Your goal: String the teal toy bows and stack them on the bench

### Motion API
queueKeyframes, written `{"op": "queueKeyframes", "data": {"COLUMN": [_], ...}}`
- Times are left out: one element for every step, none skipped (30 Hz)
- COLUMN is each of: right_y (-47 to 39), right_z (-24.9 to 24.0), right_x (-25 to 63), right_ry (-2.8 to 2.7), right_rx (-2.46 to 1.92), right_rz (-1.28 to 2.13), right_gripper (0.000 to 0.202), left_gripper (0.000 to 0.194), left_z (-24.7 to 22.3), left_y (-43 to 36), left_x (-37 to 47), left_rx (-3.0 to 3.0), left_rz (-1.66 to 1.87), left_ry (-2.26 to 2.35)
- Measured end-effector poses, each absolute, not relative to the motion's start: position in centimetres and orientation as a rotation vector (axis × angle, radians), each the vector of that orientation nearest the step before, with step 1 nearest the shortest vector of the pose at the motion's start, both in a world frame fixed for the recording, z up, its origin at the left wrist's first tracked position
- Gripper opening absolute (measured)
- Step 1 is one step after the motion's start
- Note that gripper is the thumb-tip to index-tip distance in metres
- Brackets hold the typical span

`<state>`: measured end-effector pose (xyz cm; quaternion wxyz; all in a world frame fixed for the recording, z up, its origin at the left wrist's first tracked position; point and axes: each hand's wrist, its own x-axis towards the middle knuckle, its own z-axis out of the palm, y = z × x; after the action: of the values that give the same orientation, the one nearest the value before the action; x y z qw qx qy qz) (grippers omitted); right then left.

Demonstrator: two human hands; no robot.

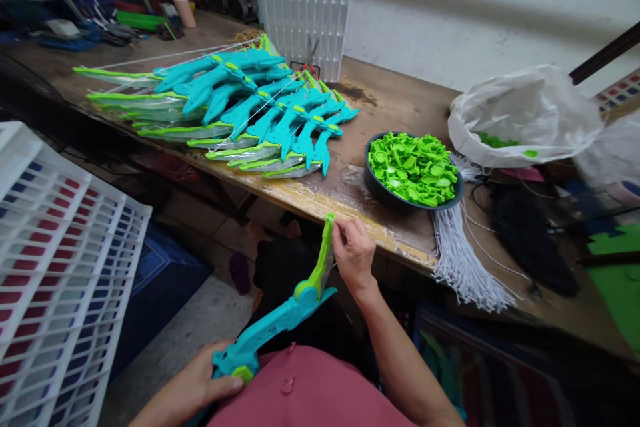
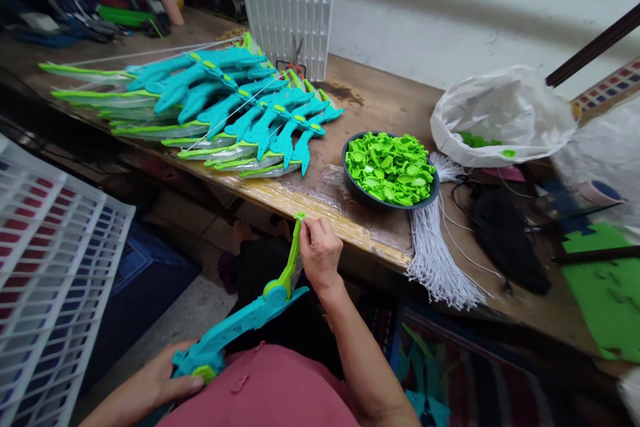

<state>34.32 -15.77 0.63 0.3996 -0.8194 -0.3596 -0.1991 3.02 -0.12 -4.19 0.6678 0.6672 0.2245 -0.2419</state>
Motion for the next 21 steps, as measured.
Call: {"op": "queueKeyframes", "data": {"right_y": [-15.77, -15.76, -15.76, -15.76, -15.76, -15.75, -15.74, -15.72, -15.7, -15.68, -15.66, -15.65, -15.65, -15.65, -15.65, -15.65, -15.64, -15.61, -15.55, -15.46, -15.34], "right_z": [0.65, 0.66, 0.68, 0.69, 0.7, 0.7, 0.7, 0.7, 0.7, 0.7, 0.7, 0.7, 0.7, 0.68, 0.67, 0.67, 0.69, 0.74, 0.82, 0.94, 1.09], "right_x": [34.32, 34.31, 34.29, 34.27, 34.24, 34.21, 34.18, 34.15, 34.11, 34.09, 34.06, 34.05, 34.04, 34.04, 34.04, 34.03, 34.03, 34.02, 34.02, 34.03, 34.07], "right_ry": [-0.911, -0.912, -0.913, -0.915, -0.919, -0.927, -0.937, -0.951, -0.97, -0.989, -1.007, -1.022, -1.032, -1.04, -1.042, -1.04, -1.033, -1.017, -0.996, -0.976, -0.963], "right_rx": [-2.074, -2.073, -2.072, -2.072, -2.073, -2.077, -2.08, -2.082, -2.081, -2.081, -2.083, -2.089, -2.096, -2.103, -2.105, -2.105, -2.102, -2.106, -2.119, -2.14, -2.166], "right_rz": [-0.507, -0.511, -0.514, -0.519, -0.526, -0.536, -0.552, -0.57, -0.592, -0.614, -0.633, -0.645, -0.652, -0.655, -0.654, -0.65, -0.645, -0.636, -0.623, -0.609, -0.597], "right_gripper": [0.021, 0.021, 0.021, 0.021, 0.021, 0.021, 0.021, 0.021, 0.02, 0.021, 0.021, 0.022, 0.022, 0.023, 0.023, 0.022, 0.022, 0.022, 0.021, 0.02, 0.021], "left_gripper": [0.056, 0.056, 0.055, 0.056, 0.056, 0.056, 0.056, 0.056, 0.057, 0.057, 0.058, 0.059, 0.06, 0.061, 0.06, 0.06, 0.06, 0.06, 0.061, 0.061, 0.06], "left_z": [-4.27, -4.4, -4.56, -4.72, -4.84, -4.92, -4.92, -4.85, -4.73, -4.58, -4.41, -4.27, -4.16, -4.1, -4.09, -4.11, -4.16, -4.21, -4.25, -4.25, -4.2], "left_y": [-0.15, -0.17, -0.2, -0.23, -0.26, -0.29, -0.31, -0.32, -0.32, -0.3, -0.26, -0.22, -0.18, -0.15, -0.14, -0.16, -0.2, -0.26, -0.33, -0.39, -0.42], "left_x": [3.0, 2.95, 2.88, 2.8, 2.74, 2.7, 2.68, 2.71, 2.76, 2.83, 2.91, 2.99, 3.06, 3.1, 3.13, 3.12, 3.09, 3.03, 2.96, 2.9, 2.86], "left_rx": [1.504, 1.505, 1.508, 1.511, 1.513, 1.514, 1.514, 1.515, 1.516, 1.521, 1.527, 1.532, 1.535, 1.536, 1.536, 1.536, 1.539, 1.548, 1.559, 1.57, 1.576], "left_rz": [-0.542, -0.537, -0.535, -0.531, -0.525, -0.521, -0.521, -0.524, -0.528, -0.534, -0.541, -0.544, -0.544, -0.543, -0.542, -0.541, -0.541, -0.541, -0.542, -0.541, -0.536], "left_ry": [0.505, 0.511, 0.521, 0.533, 0.545, 0.551, 0.549, 0.542, 0.532, 0.524, 0.516, 0.51, 0.504, 0.497, 0.491, 0.487, 0.485, 0.486, 0.488, 0.489, 0.49]}}
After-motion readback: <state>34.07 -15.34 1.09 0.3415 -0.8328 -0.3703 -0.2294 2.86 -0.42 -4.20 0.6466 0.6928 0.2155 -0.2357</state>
